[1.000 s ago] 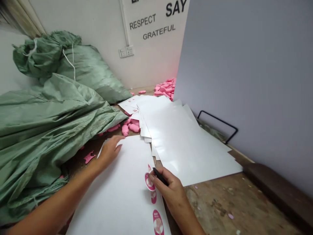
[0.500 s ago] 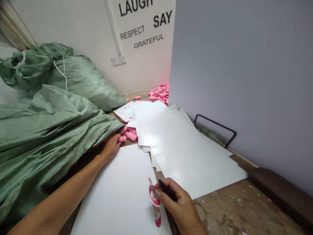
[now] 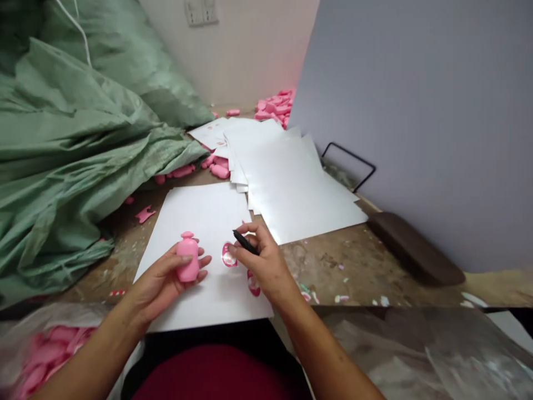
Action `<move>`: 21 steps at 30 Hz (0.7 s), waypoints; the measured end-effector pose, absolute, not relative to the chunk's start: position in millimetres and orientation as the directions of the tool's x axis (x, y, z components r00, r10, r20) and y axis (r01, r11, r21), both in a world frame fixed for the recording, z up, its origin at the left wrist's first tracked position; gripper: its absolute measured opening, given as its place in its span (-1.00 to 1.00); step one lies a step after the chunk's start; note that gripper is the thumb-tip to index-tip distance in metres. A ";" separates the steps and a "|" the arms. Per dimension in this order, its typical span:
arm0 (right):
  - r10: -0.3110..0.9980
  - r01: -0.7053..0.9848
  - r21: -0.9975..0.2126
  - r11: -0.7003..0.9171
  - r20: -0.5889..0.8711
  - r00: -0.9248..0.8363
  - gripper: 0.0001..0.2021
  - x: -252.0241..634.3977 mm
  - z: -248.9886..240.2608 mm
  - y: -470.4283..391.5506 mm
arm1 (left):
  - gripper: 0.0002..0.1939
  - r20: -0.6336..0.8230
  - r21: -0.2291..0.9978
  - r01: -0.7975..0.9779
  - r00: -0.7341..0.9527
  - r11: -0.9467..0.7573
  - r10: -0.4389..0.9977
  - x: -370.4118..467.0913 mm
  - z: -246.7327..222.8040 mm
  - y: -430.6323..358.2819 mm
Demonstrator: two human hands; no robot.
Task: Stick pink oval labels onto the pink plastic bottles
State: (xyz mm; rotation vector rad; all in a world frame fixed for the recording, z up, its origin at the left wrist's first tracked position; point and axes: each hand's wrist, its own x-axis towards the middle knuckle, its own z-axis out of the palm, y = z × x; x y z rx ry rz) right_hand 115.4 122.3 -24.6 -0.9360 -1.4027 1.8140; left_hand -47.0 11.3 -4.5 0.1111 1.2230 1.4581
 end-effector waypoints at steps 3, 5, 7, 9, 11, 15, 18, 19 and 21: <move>0.814 -0.067 -0.974 -0.216 -0.142 -0.564 -0.67 112.6 -18.3 95.1 | -0.76 -0.544 0.621 -0.763 -0.254 0.179 0.800 -28.4 -0.8 -11.1; 0.817 -0.070 -0.981 -0.181 -0.110 -0.566 -0.74 110.6 -16.9 79.4 | -0.81 -0.527 0.578 -0.803 -0.233 0.144 0.817 -22.0 0.8 -18.9; 0.813 -0.068 -0.986 -0.155 -0.088 -0.576 -0.79 108.2 -16.4 66.8 | -0.77 -0.519 0.555 -0.823 -0.229 0.122 0.824 -17.8 3.0 -24.0; 0.803 -0.062 -0.988 -0.142 -0.078 -0.591 -0.82 105.7 -15.3 58.1 | -0.72 -0.515 0.555 -0.824 -0.231 0.115 0.825 -14.5 5.9 -27.7; 0.800 -0.061 -0.991 -0.117 -0.057 -0.598 -0.84 103.7 -13.3 52.9 | -0.68 -0.517 0.563 -0.818 -0.236 0.119 0.823 -11.5 8.3 -30.5; 0.797 -0.044 -0.999 -0.026 0.006 -0.605 -0.87 102.1 -9.8 48.8 | -0.63 -0.521 0.590 -0.797 -0.253 0.130 0.815 -7.7 9.3 -33.2; 0.792 -0.025 -1.000 0.017 0.029 -0.610 -0.88 102.1 -10.0 48.1 | -0.62 -0.499 0.610 -0.784 -0.266 0.116 0.825 -6.9 6.9 -33.0; 0.792 -0.020 -1.000 0.021 0.029 -0.610 -0.88 102.1 -10.3 48.1 | -0.62 -0.498 0.611 -0.783 -0.268 0.115 0.825 -6.8 5.8 -32.8; 0.794 -0.012 -1.000 0.024 0.026 -0.608 -0.88 101.6 -10.7 48.2 | -0.61 -0.507 0.610 -0.783 -0.270 0.119 0.818 -6.7 3.5 -32.6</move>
